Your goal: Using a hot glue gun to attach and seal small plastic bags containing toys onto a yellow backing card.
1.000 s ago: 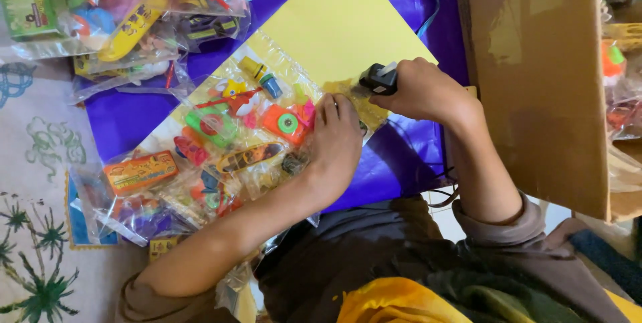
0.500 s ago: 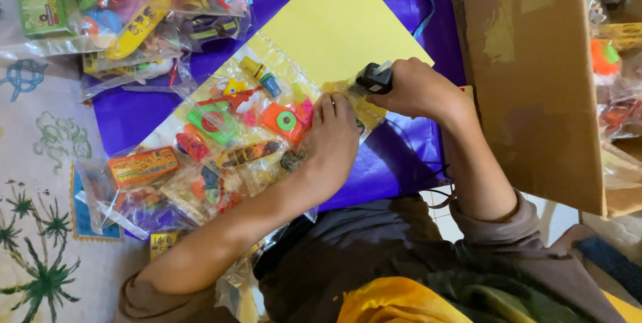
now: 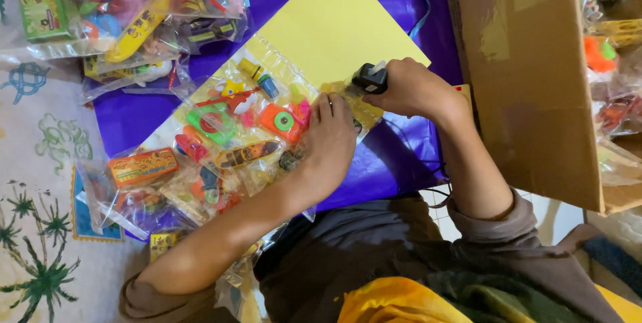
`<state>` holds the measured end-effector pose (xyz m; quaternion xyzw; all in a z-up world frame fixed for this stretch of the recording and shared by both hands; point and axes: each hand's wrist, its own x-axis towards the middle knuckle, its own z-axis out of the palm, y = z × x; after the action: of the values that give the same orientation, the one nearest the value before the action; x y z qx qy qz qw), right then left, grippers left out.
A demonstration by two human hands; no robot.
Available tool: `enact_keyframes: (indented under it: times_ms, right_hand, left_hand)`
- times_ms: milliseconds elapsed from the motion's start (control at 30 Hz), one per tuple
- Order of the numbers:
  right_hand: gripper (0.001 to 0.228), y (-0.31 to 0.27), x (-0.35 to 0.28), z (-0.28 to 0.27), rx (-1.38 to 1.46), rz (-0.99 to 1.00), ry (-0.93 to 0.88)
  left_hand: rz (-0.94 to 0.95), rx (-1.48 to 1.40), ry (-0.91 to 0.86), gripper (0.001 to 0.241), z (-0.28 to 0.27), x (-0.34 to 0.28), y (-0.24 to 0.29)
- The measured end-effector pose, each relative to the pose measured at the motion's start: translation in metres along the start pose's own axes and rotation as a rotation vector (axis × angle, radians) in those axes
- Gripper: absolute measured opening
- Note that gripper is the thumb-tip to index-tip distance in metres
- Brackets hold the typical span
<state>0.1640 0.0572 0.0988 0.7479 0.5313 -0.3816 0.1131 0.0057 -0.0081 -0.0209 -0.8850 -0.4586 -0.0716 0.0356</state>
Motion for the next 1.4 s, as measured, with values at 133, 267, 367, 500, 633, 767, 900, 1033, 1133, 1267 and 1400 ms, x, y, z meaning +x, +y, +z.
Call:
enact_keyframes:
  times_ms: [133,267,367,500,633,767,900,1033,1133,1267,1400]
  right_hand:
    - [0.035,0.000,0.000,0.000,0.004,-0.004,-0.014]
    - [0.034,-0.003,-0.003,-0.001,0.007,0.006,-0.021]
    - [0.035,-0.002,-0.002,-0.002,0.013,0.011,-0.029]
    - [0.035,-0.004,-0.002,-0.001,0.000,0.007,-0.029]
    - [0.035,-0.003,-0.005,-0.002,0.004,0.006,-0.024]
    - [0.035,-0.004,-0.024,-0.010,0.050,0.041,-0.002]
    - [0.031,0.020,-0.042,-0.002,0.286,0.019,0.110]
    - [0.017,0.040,-0.059,0.004,0.458,-0.127,0.199]
    - [0.018,0.042,-0.069,0.007,0.641,-0.224,0.264]
    - [0.028,0.055,-0.075,0.014,0.796,-0.290,0.281]
    - [0.035,0.058,-0.079,0.018,0.890,-0.356,0.277]
  left_hand:
    - [0.015,-0.001,0.000,0.066,-0.005,0.000,-0.002]
    - [0.016,-0.020,0.001,0.067,-0.003,0.000,-0.002]
    - [0.016,-0.024,-0.007,0.068,-0.003,0.000,-0.001]
    - [0.018,-0.025,-0.015,0.068,-0.004,-0.001,-0.002]
    - [0.021,-0.025,-0.022,0.068,-0.003,0.000,-0.002]
    - [0.023,-0.035,0.003,0.070,-0.007,0.000,-0.004]
    - [0.040,-0.119,-0.033,0.070,0.002,0.000,-0.007]
    - [0.050,-0.176,-0.069,0.065,-0.013,0.004,-0.012]
    - [0.045,-0.228,-0.078,0.068,-0.013,0.004,-0.013]
    - [0.038,-0.240,-0.103,0.074,-0.010,0.005,-0.012]
    - [0.053,-0.198,-0.115,0.077,-0.006,0.004,-0.011]
